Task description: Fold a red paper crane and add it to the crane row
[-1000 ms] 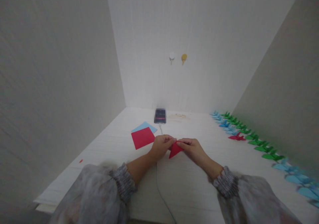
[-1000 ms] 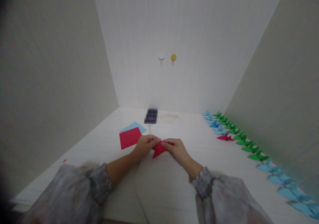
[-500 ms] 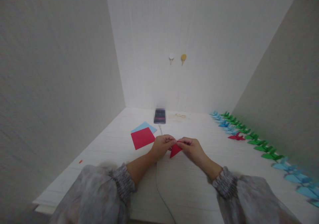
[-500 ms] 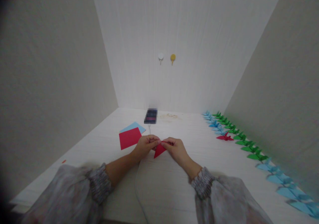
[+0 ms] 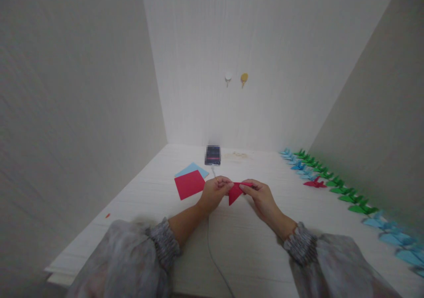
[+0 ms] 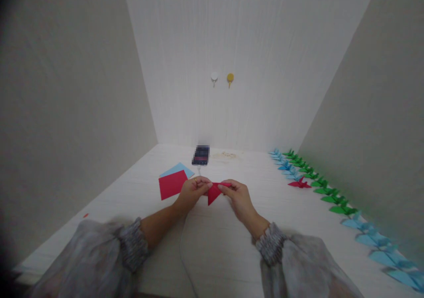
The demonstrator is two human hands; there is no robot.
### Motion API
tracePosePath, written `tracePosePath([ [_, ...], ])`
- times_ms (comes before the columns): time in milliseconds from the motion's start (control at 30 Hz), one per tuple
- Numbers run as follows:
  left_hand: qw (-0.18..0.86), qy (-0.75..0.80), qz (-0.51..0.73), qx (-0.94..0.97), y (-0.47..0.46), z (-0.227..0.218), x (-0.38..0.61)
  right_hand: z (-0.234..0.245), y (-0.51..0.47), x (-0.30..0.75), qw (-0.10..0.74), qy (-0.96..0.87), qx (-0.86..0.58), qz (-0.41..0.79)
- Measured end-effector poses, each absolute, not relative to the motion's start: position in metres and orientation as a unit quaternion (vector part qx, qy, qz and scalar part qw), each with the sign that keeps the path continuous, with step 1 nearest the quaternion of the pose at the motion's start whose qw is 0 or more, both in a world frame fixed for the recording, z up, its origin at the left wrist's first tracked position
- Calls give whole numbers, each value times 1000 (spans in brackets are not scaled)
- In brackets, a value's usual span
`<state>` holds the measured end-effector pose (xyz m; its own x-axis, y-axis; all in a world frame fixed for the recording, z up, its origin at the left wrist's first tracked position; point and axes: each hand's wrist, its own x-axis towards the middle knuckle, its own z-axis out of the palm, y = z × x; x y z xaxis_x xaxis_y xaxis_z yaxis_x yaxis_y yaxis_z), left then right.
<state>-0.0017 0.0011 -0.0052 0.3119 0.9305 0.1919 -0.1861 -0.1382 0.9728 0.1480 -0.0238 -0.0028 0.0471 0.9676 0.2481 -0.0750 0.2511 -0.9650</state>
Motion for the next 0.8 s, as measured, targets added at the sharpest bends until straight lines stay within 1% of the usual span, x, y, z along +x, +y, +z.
tracePosePath([
  [300,600,313,465,571,0,-10,-1,-3,-26,147,568,-555,-410,450],
  [467,586,319,466,581,0,-10,-1,-3,-26,147,554,-573,-410,444],
  [667,581,316,469,586,1,-12,-1,-2,-26,147,557,-583,-413,423],
  [800,599,306,466,575,0,-11,0,-4,-26,148,561,-591,-410,410],
])
